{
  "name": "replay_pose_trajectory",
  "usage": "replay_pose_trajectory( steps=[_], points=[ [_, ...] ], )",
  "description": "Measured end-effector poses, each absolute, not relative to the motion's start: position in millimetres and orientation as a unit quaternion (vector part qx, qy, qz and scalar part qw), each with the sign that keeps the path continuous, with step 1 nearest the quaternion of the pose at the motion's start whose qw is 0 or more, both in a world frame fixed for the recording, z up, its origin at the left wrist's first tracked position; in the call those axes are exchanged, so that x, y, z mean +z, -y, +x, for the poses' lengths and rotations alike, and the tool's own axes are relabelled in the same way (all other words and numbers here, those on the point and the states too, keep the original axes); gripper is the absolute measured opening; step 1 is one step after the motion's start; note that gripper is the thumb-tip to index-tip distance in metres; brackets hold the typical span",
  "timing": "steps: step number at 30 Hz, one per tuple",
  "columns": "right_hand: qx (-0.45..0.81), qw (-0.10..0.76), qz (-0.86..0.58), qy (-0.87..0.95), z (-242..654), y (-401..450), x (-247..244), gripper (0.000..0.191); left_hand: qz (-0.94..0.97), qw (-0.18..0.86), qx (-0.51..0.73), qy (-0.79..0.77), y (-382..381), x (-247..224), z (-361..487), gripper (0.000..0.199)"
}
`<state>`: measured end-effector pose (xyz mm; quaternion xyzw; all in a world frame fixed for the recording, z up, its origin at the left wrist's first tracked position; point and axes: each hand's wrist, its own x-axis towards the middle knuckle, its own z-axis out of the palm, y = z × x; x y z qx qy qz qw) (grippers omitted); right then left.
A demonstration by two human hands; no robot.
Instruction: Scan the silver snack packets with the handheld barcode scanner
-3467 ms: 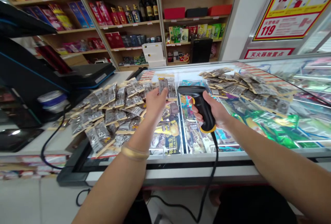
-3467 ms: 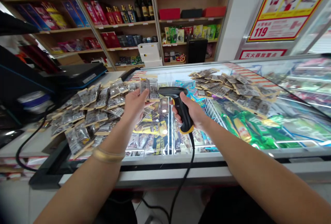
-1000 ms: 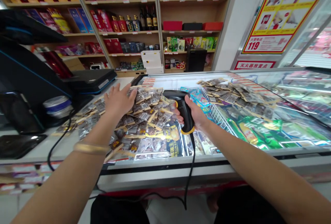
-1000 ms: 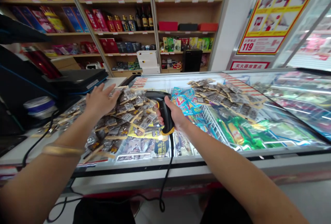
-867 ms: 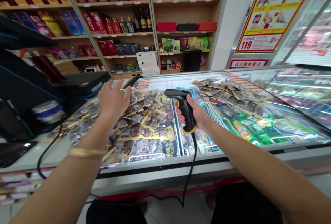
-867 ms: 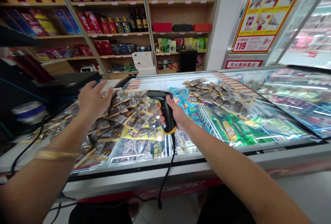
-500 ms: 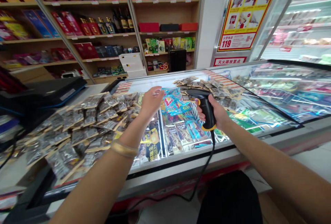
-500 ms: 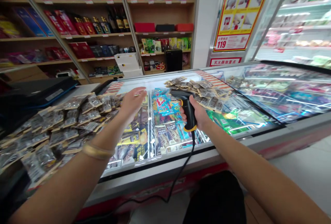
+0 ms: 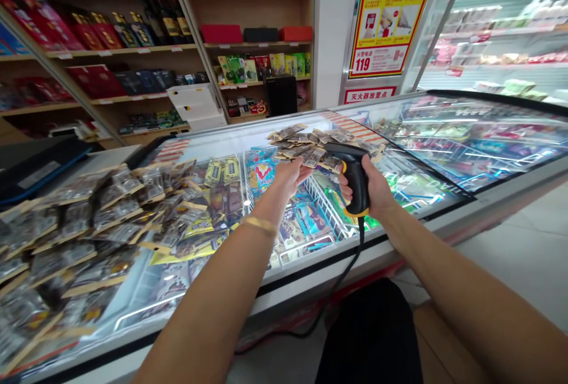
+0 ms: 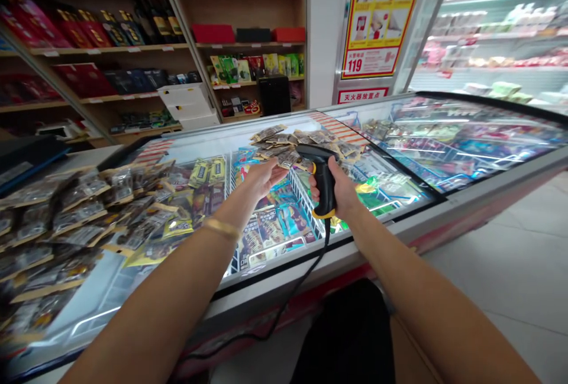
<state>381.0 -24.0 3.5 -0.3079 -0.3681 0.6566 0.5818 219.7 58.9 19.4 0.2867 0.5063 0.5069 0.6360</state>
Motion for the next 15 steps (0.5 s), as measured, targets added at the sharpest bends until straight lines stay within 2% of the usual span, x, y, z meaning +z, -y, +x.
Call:
replay_pose_trajectory(
  steps=[2, 8, 15],
  points=[
    [0.654, 0.581, -0.316, 0.368, 381, 25, 5, 0.051, 0.282, 0.636, 0.509, -0.507, -62, 19, 222, 0.003],
    [0.651, 0.585, -0.323, 0.361, 382, 28, 7, 0.05, 0.275, 0.653, 0.483, -0.514, -58, 19, 208, 0.021],
    [0.641, 0.576, -0.327, 0.387, 382, 27, 5, 0.051, 0.283, 0.67, 0.442, -0.526, -21, 20, 130, 0.013]
  ],
)
